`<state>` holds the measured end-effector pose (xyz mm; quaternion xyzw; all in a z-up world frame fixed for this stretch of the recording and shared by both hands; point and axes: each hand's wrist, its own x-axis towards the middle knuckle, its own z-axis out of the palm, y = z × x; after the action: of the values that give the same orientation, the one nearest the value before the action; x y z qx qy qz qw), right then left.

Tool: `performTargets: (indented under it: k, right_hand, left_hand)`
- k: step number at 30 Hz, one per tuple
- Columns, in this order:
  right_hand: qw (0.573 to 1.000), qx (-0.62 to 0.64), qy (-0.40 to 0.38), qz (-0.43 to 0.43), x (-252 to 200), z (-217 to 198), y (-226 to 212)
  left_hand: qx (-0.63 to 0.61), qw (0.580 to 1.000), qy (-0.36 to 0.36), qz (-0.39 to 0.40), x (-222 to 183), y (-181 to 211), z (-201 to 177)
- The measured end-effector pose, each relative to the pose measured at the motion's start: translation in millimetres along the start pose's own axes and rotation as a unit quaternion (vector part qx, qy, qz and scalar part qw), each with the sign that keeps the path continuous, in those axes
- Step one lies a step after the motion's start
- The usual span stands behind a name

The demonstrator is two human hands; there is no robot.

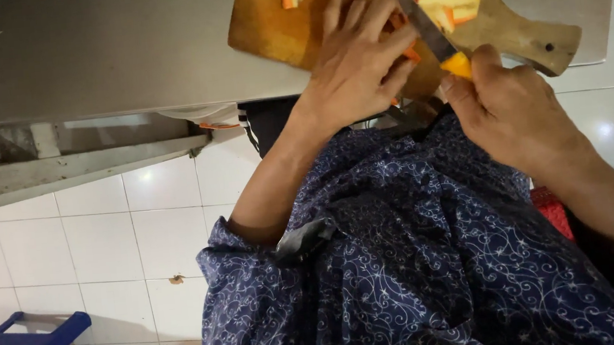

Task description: The person is slicing a carrot into small pieces on a wooden cutting board using a knife.

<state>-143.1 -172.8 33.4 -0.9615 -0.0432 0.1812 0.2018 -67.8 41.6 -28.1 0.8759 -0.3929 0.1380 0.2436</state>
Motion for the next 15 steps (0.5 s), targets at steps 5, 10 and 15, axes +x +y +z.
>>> performTargets:
  k: [5, 10, 15]
  right_hand:
    - [0.999, -0.006, 0.039, -0.007, 0, 1, 10]
    - [1.0, -0.005, 0.023, 0.014, -2, 3, 10]
    - [0.999, 0.002, -0.022, 0.042, -1, -4, -3]
  left_hand:
    - [-0.014, 0.999, 0.029, -0.001, 3, 4, -1]
    - [0.046, 0.997, 0.016, -0.053, -3, -1, 6]
    - [0.177, 0.97, 0.104, -0.131, -7, -2, 15]
